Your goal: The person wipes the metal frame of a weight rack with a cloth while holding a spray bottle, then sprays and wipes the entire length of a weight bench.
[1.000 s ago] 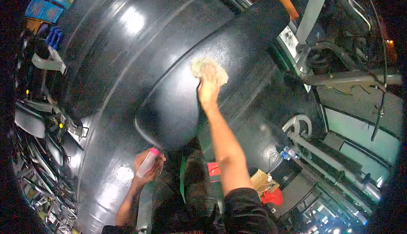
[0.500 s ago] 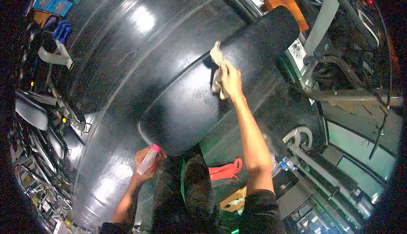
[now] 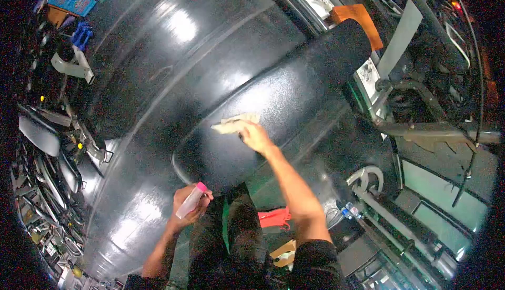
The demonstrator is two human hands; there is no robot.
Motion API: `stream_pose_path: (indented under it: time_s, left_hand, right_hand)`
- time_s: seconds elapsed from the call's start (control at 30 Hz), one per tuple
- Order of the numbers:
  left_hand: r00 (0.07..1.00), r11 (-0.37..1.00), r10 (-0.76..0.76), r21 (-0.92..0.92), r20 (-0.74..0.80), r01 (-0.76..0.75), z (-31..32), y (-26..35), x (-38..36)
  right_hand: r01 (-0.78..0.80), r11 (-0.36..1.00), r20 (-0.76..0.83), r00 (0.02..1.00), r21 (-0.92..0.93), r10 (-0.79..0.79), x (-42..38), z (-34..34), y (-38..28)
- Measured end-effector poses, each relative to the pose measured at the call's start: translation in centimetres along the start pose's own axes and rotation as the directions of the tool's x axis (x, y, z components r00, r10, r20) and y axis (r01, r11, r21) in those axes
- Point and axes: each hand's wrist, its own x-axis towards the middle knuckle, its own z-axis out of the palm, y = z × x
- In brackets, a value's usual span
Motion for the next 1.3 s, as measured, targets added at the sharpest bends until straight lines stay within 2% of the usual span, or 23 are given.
stream_pose_path:
  time_s: [0.03,0.1,0.17,0.23,0.3,0.37,0.4,0.43,0.53,0.63,0.73,0.8,0.83,0.87,0.9,0.93,0.97,1.0,1.03,1.07,1.17,1.23,1.3]
  left_hand:
    - [0.997,0.997,0.074,-0.016,0.005,-0.074,0.0,0.0,0.1]
    - [0.998,0.998,0.060,-0.017,0.006,-0.059,-0.2,0.1,0.1]
    - [0.996,0.994,0.088,0.061,0.005,-0.088,-0.4,0.2,0.2]
    - [0.998,0.997,0.052,0.062,-0.021,-0.051,-0.5,0.2,-0.2]
    - [0.999,0.998,0.020,0.067,-0.050,-0.017,-0.8,0.2,-0.2]
    - [0.996,0.998,0.036,0.048,-0.075,-0.033,-1.1,0.2,-0.4]
    - [0.996,0.999,0.027,0.045,-0.084,-0.023,-1.2,0.0,-0.6]
    - [0.996,0.999,0.007,0.040,-0.090,-0.003,-1.4,-0.3,-0.7]
    - [0.993,1.000,-0.024,0.016,-0.119,0.026,-1.7,-0.4,-0.8]
    - [0.988,0.999,-0.039,0.006,-0.152,0.041,-2.0,-0.7,-1.0]
    - [0.985,0.999,-0.020,0.024,-0.172,0.024,-2.3,-0.4,-1.2]
    - [0.982,0.999,-0.002,0.037,-0.188,0.009,-2.7,0.3,-1.3]
    - [0.975,0.998,0.019,0.057,-0.222,-0.006,-2.8,0.7,-1.3]
    - [0.966,0.997,0.041,0.078,-0.255,-0.022,-2.9,1.0,-1.3]
    - [0.966,0.997,0.041,0.079,-0.254,-0.022,-2.9,1.2,-1.4]
    - [0.963,0.998,-0.064,-0.011,-0.260,0.064,-3.0,1.4,-1.5]
    - [0.951,0.984,-0.168,-0.102,-0.258,0.147,-3.0,1.5,-1.6]
    - [0.951,0.984,-0.168,-0.101,-0.259,0.146,-3.0,1.5,-1.5]
    - [0.958,0.996,-0.092,-0.031,-0.272,0.086,-3.0,1.4,-1.3]
    - [0.960,0.999,-0.016,0.041,-0.278,0.028,-3.0,1.3,-1.3]
    - [0.964,0.998,-0.050,0.026,-0.261,0.059,-3.2,1.9,-1.4]
    - [0.966,0.999,-0.024,0.032,-0.257,0.034,-3.2,1.7,-1.5]
    - [0.965,0.999,-0.003,0.035,-0.261,0.012,-3.3,1.3,-1.8]
  right_hand:
    - [-0.089,0.990,0.003,0.996,0.108,0.089,0.8,-1.4,0.4]
    - [-0.321,0.924,-0.064,0.938,0.208,0.340,3.1,-5.0,-0.4]
    - [-0.175,0.969,-0.302,0.927,0.177,0.223,5.8,-7.7,-1.7]
    - [-0.041,0.999,-0.526,0.849,0.037,0.054,8.4,-7.9,-1.7]
    - [0.059,0.954,-0.441,0.877,-0.294,-0.190,10.6,-6.9,0.1]
    - [0.006,0.764,-0.167,0.975,-0.645,-0.148,9.9,-5.1,0.9]
    - [0.036,0.694,-0.063,0.991,-0.719,-0.116,10.4,-4.8,0.7]
    - [0.043,0.696,-0.051,0.992,-0.717,-0.114,10.7,-4.7,0.4]
    - [-0.059,0.532,-0.150,0.980,-0.845,-0.130,11.6,-4.6,0.9]
    - [-0.097,0.572,-0.192,0.975,-0.815,-0.109,13.0,-3.6,2.3]
    - [-0.004,0.532,-0.007,1.000,-0.847,-0.003,14.5,-2.4,1.3]
    - [0.043,0.506,0.133,0.981,-0.861,0.143,15.1,-0.4,-1.1]
    - [0.096,0.514,0.159,0.984,-0.853,0.080,14.6,1.0,-2.1]
    - [0.095,0.508,0.172,0.979,-0.856,0.106,14.8,3.4,-1.6]
    - [0.096,0.460,0.131,0.990,-0.883,0.043,14.6,6.3,-0.8]
    - [0.142,0.535,0.236,0.966,-0.833,0.111,14.1,7.9,-2.9]
    - [0.112,0.585,0.264,0.948,-0.803,0.181,13.0,8.0,-7.2]
    - [0.183,0.666,0.421,0.881,-0.723,0.215,13.2,10.8,-6.7]
    - [0.213,0.688,0.463,0.864,-0.694,0.199,12.3,11.6,-8.7]
    - [0.252,0.665,0.473,0.864,-0.703,0.173,11.8,13.6,-9.0]
    - [0.318,0.682,0.512,0.854,-0.659,0.096,11.1,15.3,-9.2]
    - [0.311,0.685,0.513,0.852,-0.659,0.107,11.6,13.2,-9.4]
    - [0.178,0.660,0.428,0.872,-0.730,0.238,12.6,10.5,-9.2]
